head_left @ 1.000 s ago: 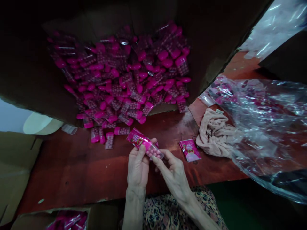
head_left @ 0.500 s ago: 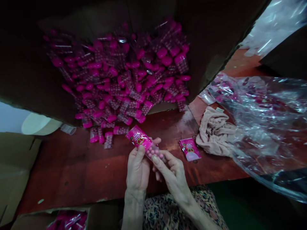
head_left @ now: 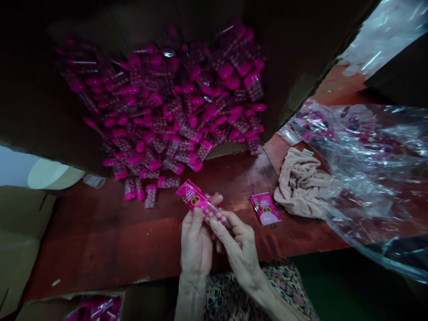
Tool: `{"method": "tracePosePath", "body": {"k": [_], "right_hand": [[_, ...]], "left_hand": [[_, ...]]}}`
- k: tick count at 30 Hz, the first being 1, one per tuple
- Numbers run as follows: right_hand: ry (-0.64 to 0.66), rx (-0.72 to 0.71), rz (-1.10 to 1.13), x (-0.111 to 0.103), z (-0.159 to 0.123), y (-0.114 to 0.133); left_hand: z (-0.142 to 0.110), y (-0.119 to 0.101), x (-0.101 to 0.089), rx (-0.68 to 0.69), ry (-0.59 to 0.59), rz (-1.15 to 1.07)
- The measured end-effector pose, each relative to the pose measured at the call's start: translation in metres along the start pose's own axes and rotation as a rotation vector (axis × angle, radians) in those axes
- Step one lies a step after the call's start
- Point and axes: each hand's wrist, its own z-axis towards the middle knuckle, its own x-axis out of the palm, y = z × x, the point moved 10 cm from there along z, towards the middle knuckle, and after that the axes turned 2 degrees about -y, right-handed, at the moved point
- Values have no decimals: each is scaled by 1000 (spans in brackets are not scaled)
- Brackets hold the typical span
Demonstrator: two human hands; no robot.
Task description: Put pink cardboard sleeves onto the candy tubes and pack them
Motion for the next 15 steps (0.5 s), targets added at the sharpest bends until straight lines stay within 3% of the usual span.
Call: {"method": "tracePosePath", "body": {"k": [6, 8, 12, 15], "right_hand": [[-145, -263, -225, -11, -9, 23], [-96, -212, -192, -9, -5, 18], [62, 48, 23, 4, 0, -7], [91, 101, 68, 11, -4, -14]], "left_hand": [[-3, 8, 0, -11, -9, -2], [-1, 6, -2, -21, -7, 5], [2, -1, -6, -35, 3, 3], [2, -10, -12, 22, -48, 6]]}}
